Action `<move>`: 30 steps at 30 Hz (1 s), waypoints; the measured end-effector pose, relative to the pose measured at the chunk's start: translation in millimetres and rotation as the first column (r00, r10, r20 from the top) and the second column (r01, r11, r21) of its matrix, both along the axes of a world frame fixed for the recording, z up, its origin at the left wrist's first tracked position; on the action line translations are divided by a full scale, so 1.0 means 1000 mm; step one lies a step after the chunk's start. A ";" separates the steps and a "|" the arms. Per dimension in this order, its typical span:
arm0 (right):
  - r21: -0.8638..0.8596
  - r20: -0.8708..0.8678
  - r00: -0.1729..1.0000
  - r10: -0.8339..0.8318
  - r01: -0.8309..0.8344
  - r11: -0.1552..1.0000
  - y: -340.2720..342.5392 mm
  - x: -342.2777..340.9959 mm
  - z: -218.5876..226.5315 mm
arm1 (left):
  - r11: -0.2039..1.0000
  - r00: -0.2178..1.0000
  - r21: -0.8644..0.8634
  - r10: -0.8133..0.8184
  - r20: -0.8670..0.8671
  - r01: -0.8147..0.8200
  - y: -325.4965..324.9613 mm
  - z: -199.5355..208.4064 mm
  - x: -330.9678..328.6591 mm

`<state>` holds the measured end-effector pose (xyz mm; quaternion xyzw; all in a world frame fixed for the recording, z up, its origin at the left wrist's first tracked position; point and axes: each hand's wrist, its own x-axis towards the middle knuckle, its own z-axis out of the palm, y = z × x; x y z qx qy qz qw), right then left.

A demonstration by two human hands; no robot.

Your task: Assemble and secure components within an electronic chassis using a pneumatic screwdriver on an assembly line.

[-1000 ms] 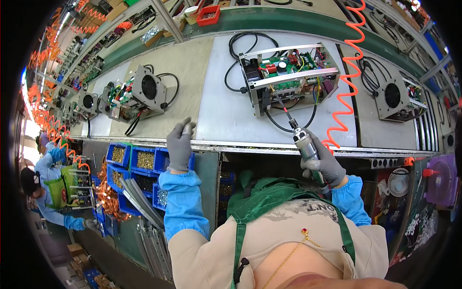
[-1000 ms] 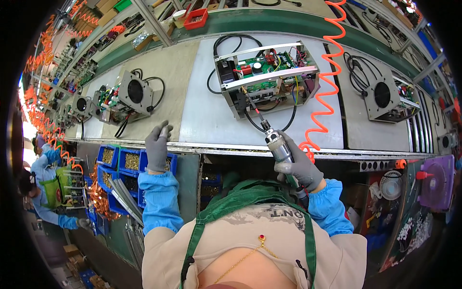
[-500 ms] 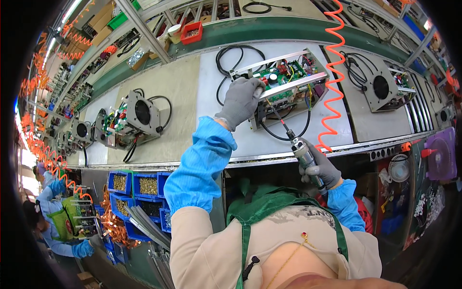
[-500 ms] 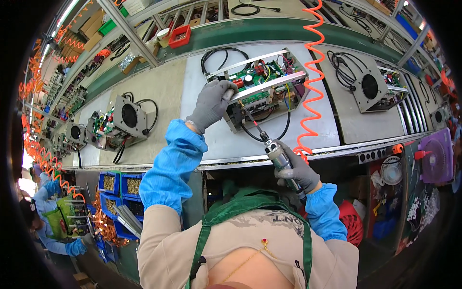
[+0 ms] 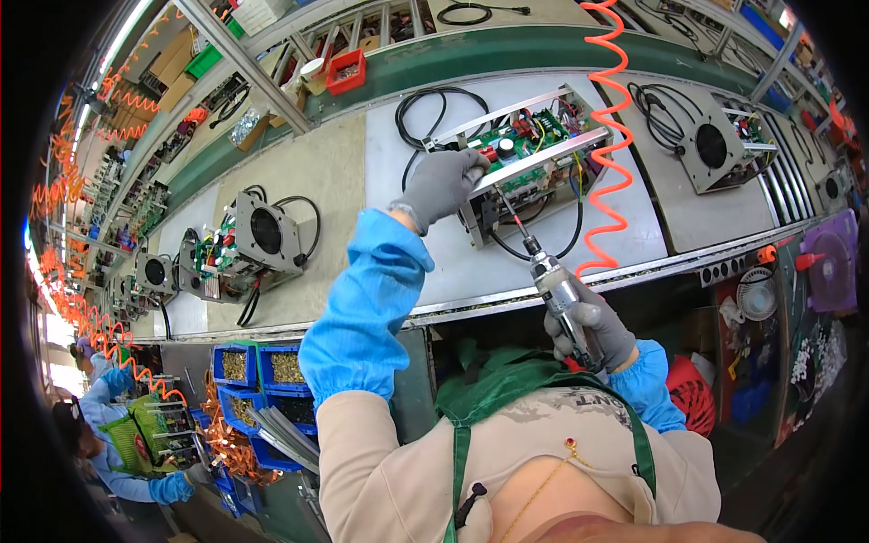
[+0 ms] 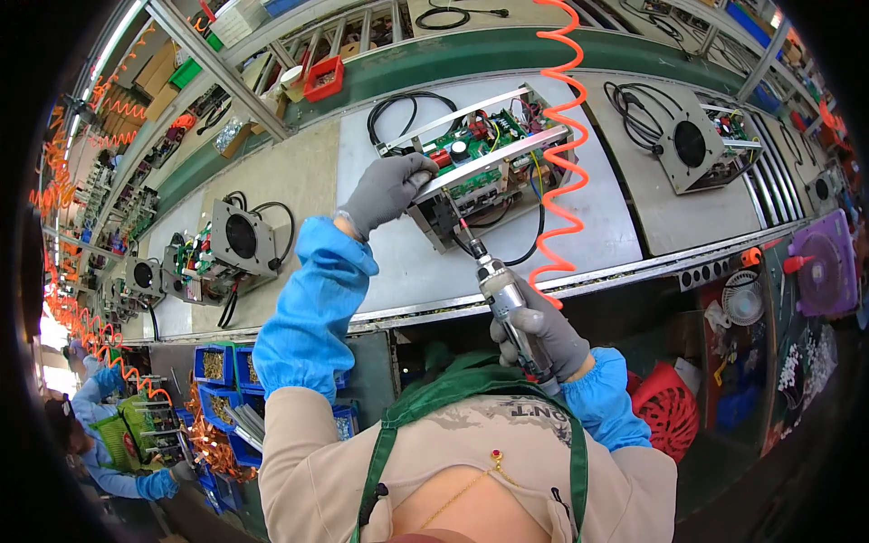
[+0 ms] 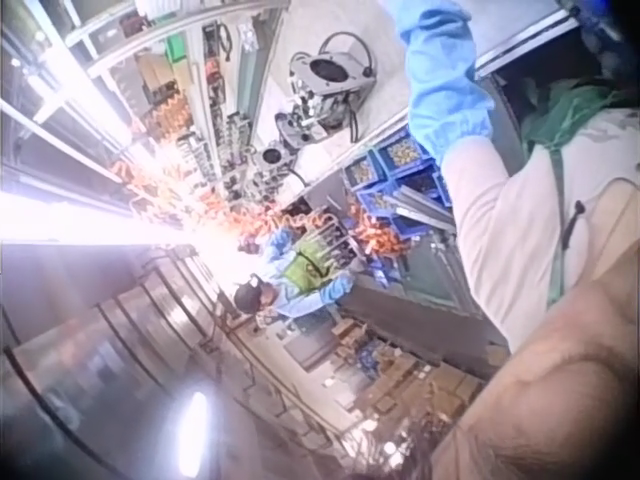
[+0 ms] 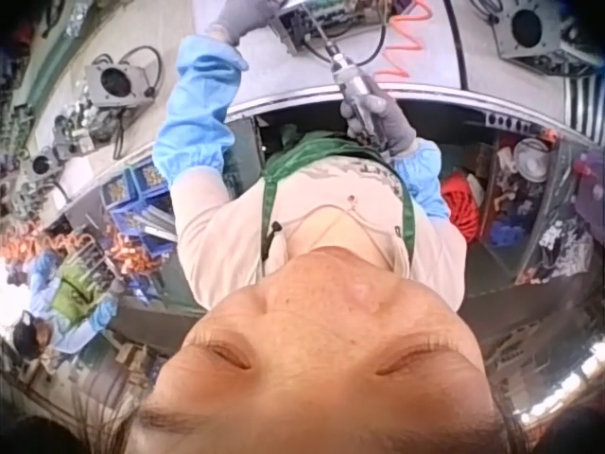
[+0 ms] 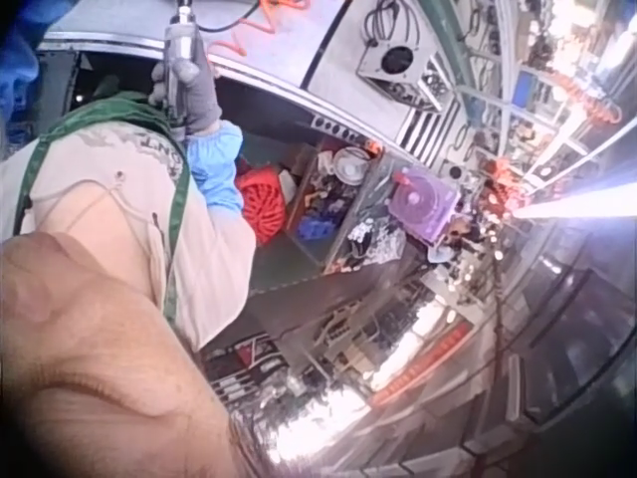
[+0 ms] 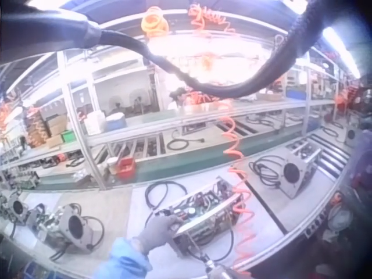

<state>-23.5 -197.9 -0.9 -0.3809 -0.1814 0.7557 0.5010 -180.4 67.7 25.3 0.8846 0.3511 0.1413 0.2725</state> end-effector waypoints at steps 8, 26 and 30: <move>-0.012 0.147 0.989 -0.029 0.031 0.999 -0.001 -0.011 -0.001 | 0.980 0.929 -0.015 -0.193 -0.317 0.199 0.035 0.014 0.016; -0.007 0.206 0.978 -0.042 0.044 0.999 -0.002 -0.020 0.010 | 0.947 0.914 -0.126 -0.319 -0.251 0.296 0.025 0.020 0.001; 0.059 0.214 0.970 -0.111 0.101 0.993 -0.007 -0.024 0.007 | 0.966 0.907 0.103 -0.181 -0.381 0.237 -0.003 0.013 0.010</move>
